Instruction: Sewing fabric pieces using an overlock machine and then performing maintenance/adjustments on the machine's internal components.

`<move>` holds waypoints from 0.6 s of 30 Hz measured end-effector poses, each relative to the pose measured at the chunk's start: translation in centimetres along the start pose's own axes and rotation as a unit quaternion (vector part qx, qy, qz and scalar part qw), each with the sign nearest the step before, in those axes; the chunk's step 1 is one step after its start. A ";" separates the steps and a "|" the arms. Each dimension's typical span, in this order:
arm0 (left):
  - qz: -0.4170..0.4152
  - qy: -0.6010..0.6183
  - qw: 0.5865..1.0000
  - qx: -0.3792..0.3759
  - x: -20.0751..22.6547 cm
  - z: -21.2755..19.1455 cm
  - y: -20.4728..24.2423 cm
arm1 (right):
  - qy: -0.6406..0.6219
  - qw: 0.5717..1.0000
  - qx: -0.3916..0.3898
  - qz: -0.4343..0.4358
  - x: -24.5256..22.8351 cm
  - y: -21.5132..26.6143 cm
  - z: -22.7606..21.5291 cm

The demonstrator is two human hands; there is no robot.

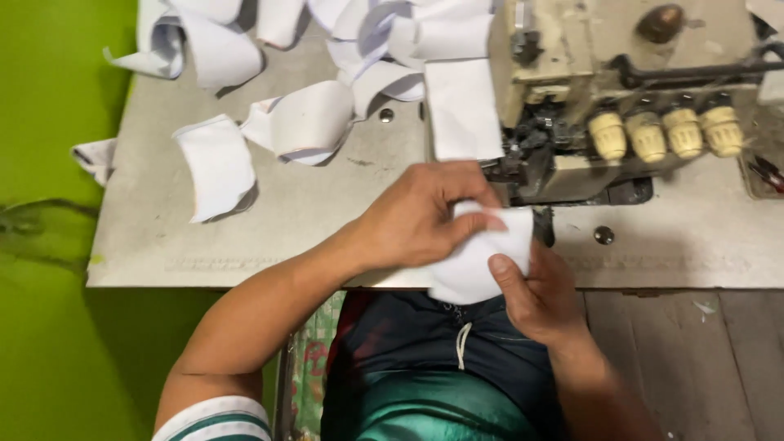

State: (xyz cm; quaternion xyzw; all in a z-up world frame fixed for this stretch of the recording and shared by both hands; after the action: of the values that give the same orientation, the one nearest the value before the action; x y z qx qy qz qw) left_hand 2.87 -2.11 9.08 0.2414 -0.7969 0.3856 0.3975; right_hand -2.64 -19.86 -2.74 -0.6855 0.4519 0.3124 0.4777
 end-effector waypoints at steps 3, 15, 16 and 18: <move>0.020 -0.064 0.997 0.026 -2.5 0.5 -2.1 | -0.090 0.994 0.006 0.057 3.1 0.7 0.5; 0.220 -0.425 0.877 0.038 -4.3 4.1 0.3 | -0.006 0.998 0.005 0.054 7.2 1.6 1.8; 0.218 -0.427 0.877 0.039 -3.9 4.0 0.6 | -0.007 0.999 0.004 0.053 7.6 2.2 1.9; 0.177 -0.400 0.899 0.011 -3.6 4.1 0.9 | -0.004 0.998 0.018 0.059 8.5 3.4 2.0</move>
State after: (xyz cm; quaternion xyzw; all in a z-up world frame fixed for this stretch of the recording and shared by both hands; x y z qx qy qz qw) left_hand 2.49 -4.64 4.15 0.2348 -0.9139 0.3296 -0.0322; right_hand -2.36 -21.15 -12.03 -0.6479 0.4950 0.3343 0.4728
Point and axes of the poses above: each hand's wrist, its own y-axis away from the middle knuckle, its own z-axis out of the palm, x = y × z, the point moved 5 cm from there along -y, towards the middle knuckle, and after that the axes turned 5 degrees about -z, right-handed, at the moved point
